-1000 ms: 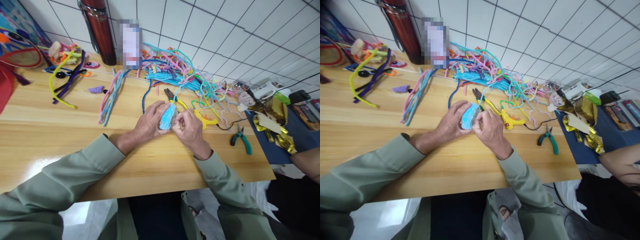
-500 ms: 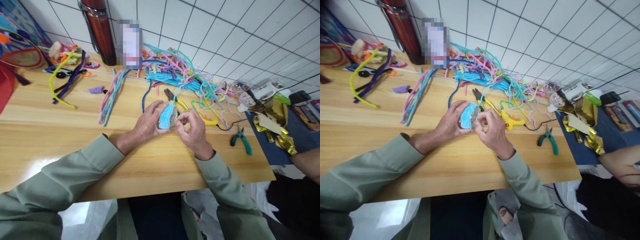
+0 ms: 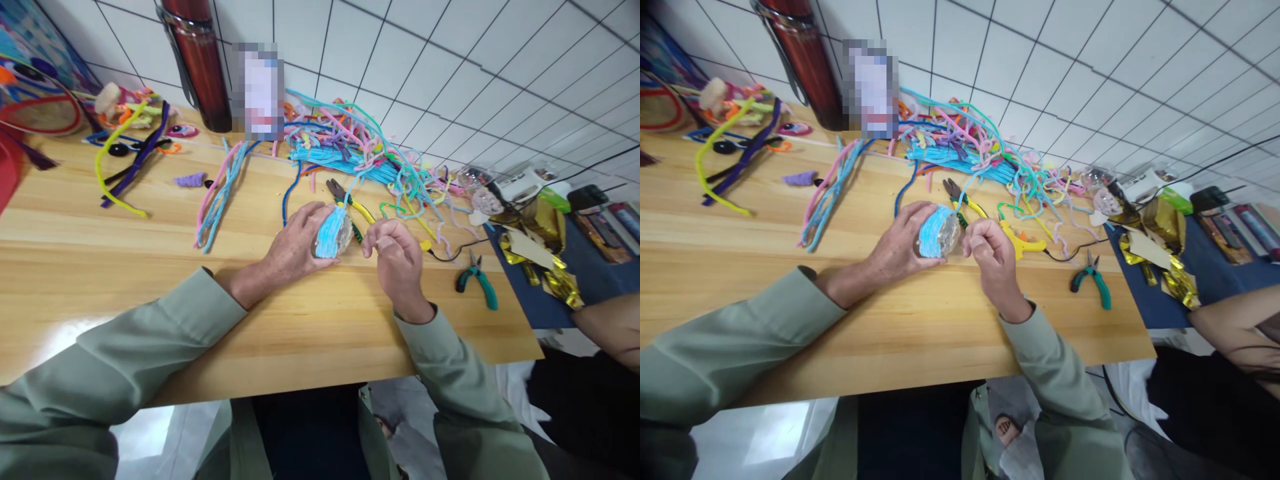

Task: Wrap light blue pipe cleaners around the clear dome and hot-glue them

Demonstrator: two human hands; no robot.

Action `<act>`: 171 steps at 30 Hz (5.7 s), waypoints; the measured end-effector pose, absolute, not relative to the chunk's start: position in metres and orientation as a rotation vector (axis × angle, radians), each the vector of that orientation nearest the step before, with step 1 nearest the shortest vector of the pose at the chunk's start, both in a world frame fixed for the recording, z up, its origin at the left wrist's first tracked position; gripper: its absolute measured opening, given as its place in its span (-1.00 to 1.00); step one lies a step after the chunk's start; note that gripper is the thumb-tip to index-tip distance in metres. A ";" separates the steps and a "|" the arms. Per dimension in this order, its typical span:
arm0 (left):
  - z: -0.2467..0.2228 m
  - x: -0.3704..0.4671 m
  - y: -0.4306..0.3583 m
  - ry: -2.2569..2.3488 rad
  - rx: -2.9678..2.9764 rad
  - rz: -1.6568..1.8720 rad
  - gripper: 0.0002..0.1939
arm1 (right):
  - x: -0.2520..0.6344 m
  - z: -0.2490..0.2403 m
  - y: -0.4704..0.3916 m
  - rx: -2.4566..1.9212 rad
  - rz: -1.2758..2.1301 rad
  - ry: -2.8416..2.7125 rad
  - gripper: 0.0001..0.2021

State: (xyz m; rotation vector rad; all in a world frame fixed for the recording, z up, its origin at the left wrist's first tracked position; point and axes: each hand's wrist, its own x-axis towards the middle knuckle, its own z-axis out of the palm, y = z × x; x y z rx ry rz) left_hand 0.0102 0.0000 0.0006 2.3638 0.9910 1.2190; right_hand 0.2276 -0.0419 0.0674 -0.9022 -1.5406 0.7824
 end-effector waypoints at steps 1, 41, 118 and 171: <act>0.001 0.010 0.000 0.994 2.365 1.215 0.17 | 0.230 0.069 -0.043 -0.885 0.854 -1.516 -0.68; -0.001 0.004 -0.001 1.066 2.417 1.214 0.21 | 0.276 0.033 -0.038 -1.017 1.070 -1.247 -0.64; 0.025 -0.007 -0.025 0.981 1.932 1.098 -0.50 | 0.251 0.024 -0.035 -0.986 0.488 -2.018 -0.72; 0.027 -0.006 -0.028 1.047 1.975 1.111 -0.39 | 0.247 0.039 -0.041 -0.635 0.078 -2.209 -0.57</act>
